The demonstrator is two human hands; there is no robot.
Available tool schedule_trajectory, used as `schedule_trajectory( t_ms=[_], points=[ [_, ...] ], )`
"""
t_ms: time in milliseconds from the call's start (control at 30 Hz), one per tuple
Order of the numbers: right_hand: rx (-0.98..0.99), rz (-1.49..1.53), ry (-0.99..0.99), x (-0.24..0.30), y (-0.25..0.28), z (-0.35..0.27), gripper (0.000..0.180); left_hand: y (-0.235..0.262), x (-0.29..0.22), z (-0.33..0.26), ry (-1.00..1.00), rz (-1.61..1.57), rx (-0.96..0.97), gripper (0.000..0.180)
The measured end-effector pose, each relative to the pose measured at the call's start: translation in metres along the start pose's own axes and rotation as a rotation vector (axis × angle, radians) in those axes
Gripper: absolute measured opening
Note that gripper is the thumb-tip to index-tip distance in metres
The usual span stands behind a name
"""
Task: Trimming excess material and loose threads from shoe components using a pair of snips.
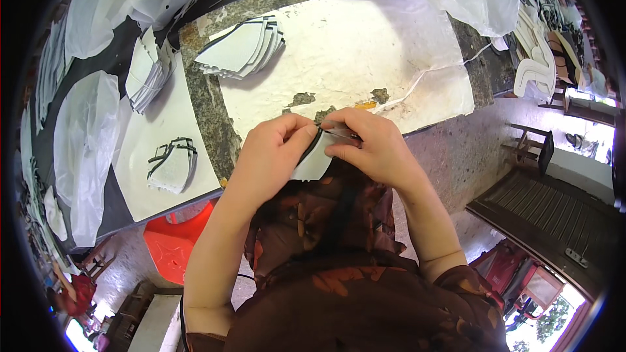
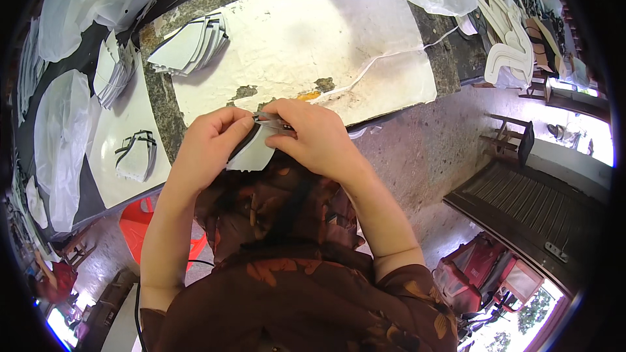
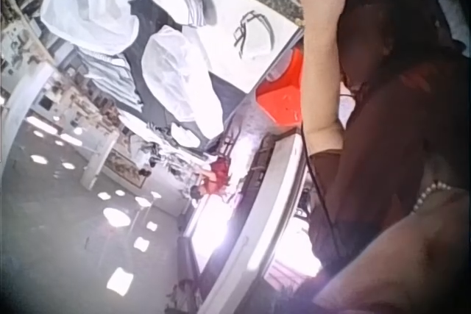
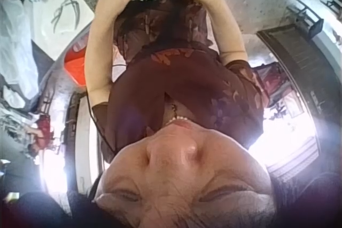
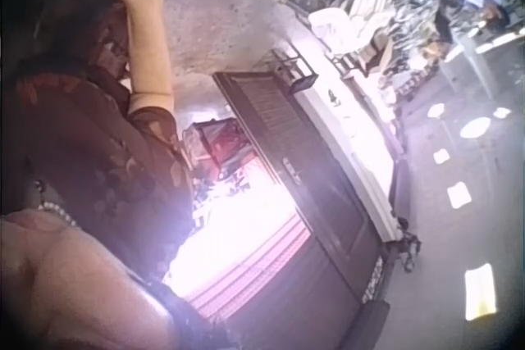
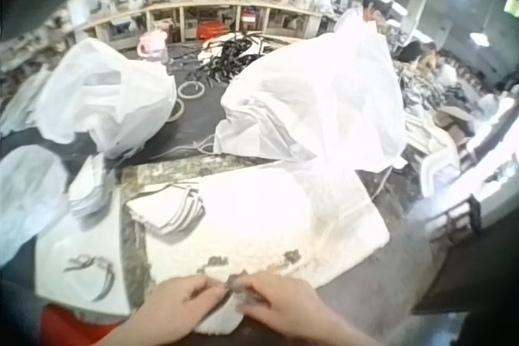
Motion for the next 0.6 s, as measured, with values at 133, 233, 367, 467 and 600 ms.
schedule_trajectory(
  t_ms=[133,233,367,467,600],
  points=[
    [-0.023,0.114,0.065,-0.002,0.001,-0.003,0.036,-0.015,0.016,0.006,0.13,-0.396,0.131,0.027],
    [-0.071,0.175,0.085,-0.002,0.003,-0.005,0.033,-0.016,0.006,0.002,0.187,-0.478,0.192,0.021],
    [-0.142,0.116,0.192,-0.002,0.004,-0.002,0.029,-0.018,-0.006,0.001,0.093,-0.391,0.196,0.024],
    [-0.179,0.025,0.235,0.001,0.003,-0.002,0.028,-0.019,-0.006,0.001,0.087,-0.393,0.196,0.024],
    [-0.236,0.011,0.294,0.007,0.0,-0.002,0.029,-0.012,-0.005,-0.001,0.047,-0.176,0.118,0.023]
  ],
)
Point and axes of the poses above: each hand's wrist, its own z-axis towards the middle knuckle, its own y-axis out of the back of the hand, x = y × z, the point moved 9 cm from there along z, towards the middle knuckle, and after that the axes turned 3 degrees about -y, right-handed, at the moved point
